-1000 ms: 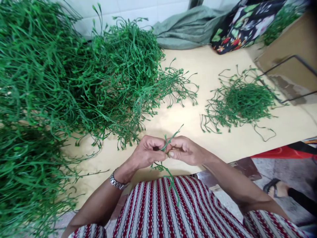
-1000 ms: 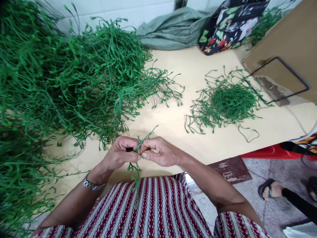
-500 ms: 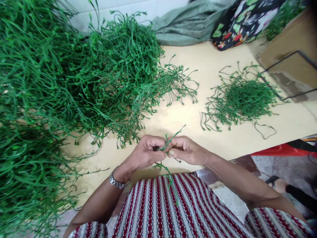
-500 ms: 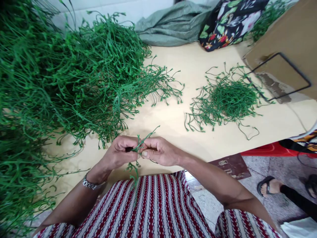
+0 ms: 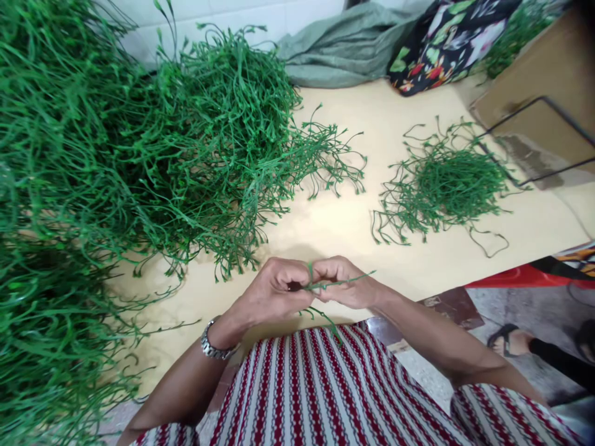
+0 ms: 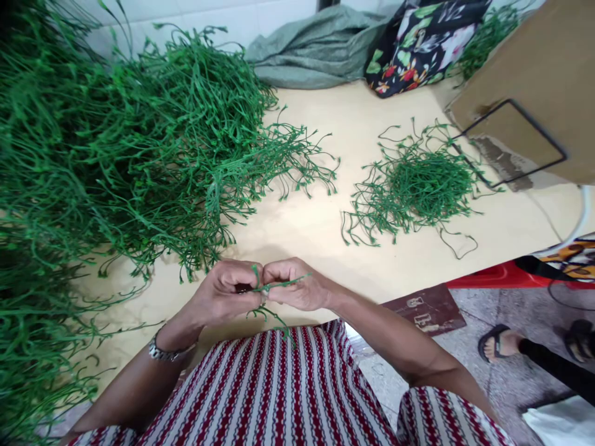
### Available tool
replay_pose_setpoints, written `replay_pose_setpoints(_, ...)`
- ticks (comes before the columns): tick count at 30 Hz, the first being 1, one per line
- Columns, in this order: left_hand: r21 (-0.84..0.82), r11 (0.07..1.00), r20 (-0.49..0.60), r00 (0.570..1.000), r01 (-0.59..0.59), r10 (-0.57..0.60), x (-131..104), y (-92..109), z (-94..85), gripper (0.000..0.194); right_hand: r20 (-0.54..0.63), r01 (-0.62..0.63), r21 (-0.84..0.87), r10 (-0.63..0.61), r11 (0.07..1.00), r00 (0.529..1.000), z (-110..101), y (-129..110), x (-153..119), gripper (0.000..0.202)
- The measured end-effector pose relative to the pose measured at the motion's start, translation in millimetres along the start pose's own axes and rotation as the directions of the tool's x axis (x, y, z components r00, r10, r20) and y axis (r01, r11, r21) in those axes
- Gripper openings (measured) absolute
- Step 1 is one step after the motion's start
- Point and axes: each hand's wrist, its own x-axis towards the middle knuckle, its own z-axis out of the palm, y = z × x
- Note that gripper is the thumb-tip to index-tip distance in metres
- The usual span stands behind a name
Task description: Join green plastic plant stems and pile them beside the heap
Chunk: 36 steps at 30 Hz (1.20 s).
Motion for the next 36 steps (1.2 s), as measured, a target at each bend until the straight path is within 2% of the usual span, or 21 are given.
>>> replay_pose_setpoints(4,-0.226,0.973,-0.019,0.999,0.044,-0.049,1.2,-7.5,-0.3,0.031,-0.041,0.012,0.212,-0.003,0.977,0.999,11.7,6.9,-2.0,0.018)
replay_pose_setpoints(6,-0.292,0.955,-0.075,0.995,0.048,-0.072,1.9,-10.2,-3.0,0.032,-0.052,0.058,0.326,-0.044,0.944,0.998,15.8,8.8,-2.8,0.022)
replay_pose_setpoints(8,-0.329,0.944,-0.139,0.987,0.032,-0.082,3.3,-11.6,-6.8,0.029,-0.073,0.121,0.346,-0.102,0.931,0.992,14.2,6.2,-4.0,0.026)
replay_pose_setpoints(10,-0.332,0.943,-0.141,0.986,0.036,-0.088,5.2,-11.8,-10.2,0.019,-0.169,0.178,0.173,-0.148,0.969,0.974,3.3,-2.3,-7.0,0.027)
replay_pose_setpoints(12,-0.326,0.943,-0.116,0.987,0.066,-0.109,7.0,-11.4,-12.1,0.012,-0.348,0.16,-0.187,-0.217,0.969,0.912,-17.9,-15.0,-12.9,0.025)
replay_pose_setpoints(13,-0.329,0.941,-0.113,0.986,0.077,-0.121,7.6,-11.3,-12.6,0.012,-0.437,0.102,-0.397,-0.285,0.912,0.853,-31.7,-21.4,-17.1,0.023)
replay_pose_setpoints(14,-0.332,0.94,-0.118,0.985,0.084,-0.129,7.9,-11.5,-12.9,0.013,-0.502,0.007,-0.59,-0.374,0.807,0.78,-46.9,-27.2,-22.0,0.021)
replay_pose_setpoints(15,-0.334,0.939,-0.126,0.983,0.085,-0.134,8.0,-11.8,-13.1,0.014,-0.53,-0.113,-0.739,-0.47,0.664,0.706,-63.0,-31.5,-27.4,0.019)
replay_pose_setpoints(16,-0.335,0.939,-0.131,0.983,0.081,-0.132,7.9,-12.3,-13.4,0.014,-0.523,-0.243,-0.83,-0.549,0.501,0.652,-79.0,-34.2,-32.8,0.017)
replay_pose_setpoints(17,-0.337,0.939,-0.133,0.983,0.073,-0.125,7.6,-12.9,-13.8,0.014,-0.505,-0.373,-0.863,-0.599,0.341,0.621,-94.4,-35.1,-37.8,0.016)
replay_pose_setpoints(19,-0.365,0.929,-0.146,0.982,0.057,-0.118,7.1,-13.8,-14.6,0.016,-0.5,-0.573,-0.815,-0.605,0.087,0.62,-119.7,-32.9,-45.5,0.018)
replay_pose_setpoints(21,-0.439,0.897,-0.172,0.975,0.051,-0.139,7.2,-14.1,-15.0,0.016,-0.511,-0.637,-0.77,-0.575,-0.024,0.639,-131.8,-29.6,-48.4,0.023)
replay_pose_setpoints(22,-0.488,0.871,-0.179,0.97,0.056,-0.163,7.5,-14.1,-14.8,0.015,-0.5,-0.63,-0.776,-0.582,-0.027,0.641,-131.2,-29.3,-47.5,0.025)
replay_pose_setpoints(24,-0.589,0.805,-0.19,0.957,0.069,-0.22,8.5,-13.8,-13.4,0.017,-0.433,-0.527,-0.848,-0.642,0.053,0.633,-115.6,-32.4,-41.3,0.025)
replay_pose_setpoints(26,-0.657,0.753,-0.225,0.94,0.047,-0.256,9.7,-13.4,-10.6,0.022,-0.348,-0.275,-0.937,-0.669,0.217,0.657,-84.8,-38.5,-29.7,0.021)
replay_pose_setpoints(27,-0.67,0.742,-0.249,0.933,0.027,-0.259,10.2,-13.4,-9.0,0.023,-0.296,-0.103,-0.941,-0.637,0.323,0.712,-66.6,-41.1,-22.7,0.018)
replay_pose_setpoints(28,-0.671,0.742,-0.273,0.928,0.005,-0.253,10.4,-13.6,-7.3,0.024,-0.226,0.06,-0.896,-0.567,0.441,0.792,-48.7,-42.5,-15.5,0.016)
replay_pose_setpoints(29,-0.66,0.751,-0.297,0.923,-0.014,-0.244,10.5,-13.9,-5.7,0.025,-0.155,0.163,-0.832,-0.503,0.531,0.85,-32.3,-42.2,-8.5,0.015)
replay_pose_setpoints(31,-0.633,0.774,-0.328,0.917,-0.035,-0.227,9.9,-14.9,-3.6,0.025,-0.106,0.237,-0.73,-0.45,0.641,0.887,-7.9,-36.9,2.6,0.013)
replay_pose_setpoints(32,-0.621,0.783,-0.337,0.914,-0.037,-0.225,9.3,-15.6,-3.2,0.025,-0.118,0.239,-0.708,-0.444,0.665,0.888,-0.7,-32.8,6.1,0.012)
replay_pose_setpoints(36,-0.603,0.797,-0.322,0.921,-0.022,-0.218,6.8,-18.0,-6.3,0.026,-0.183,0.217,-0.65,-0.427,0.728,0.886,3.9,-20.8,8.2,0.008)
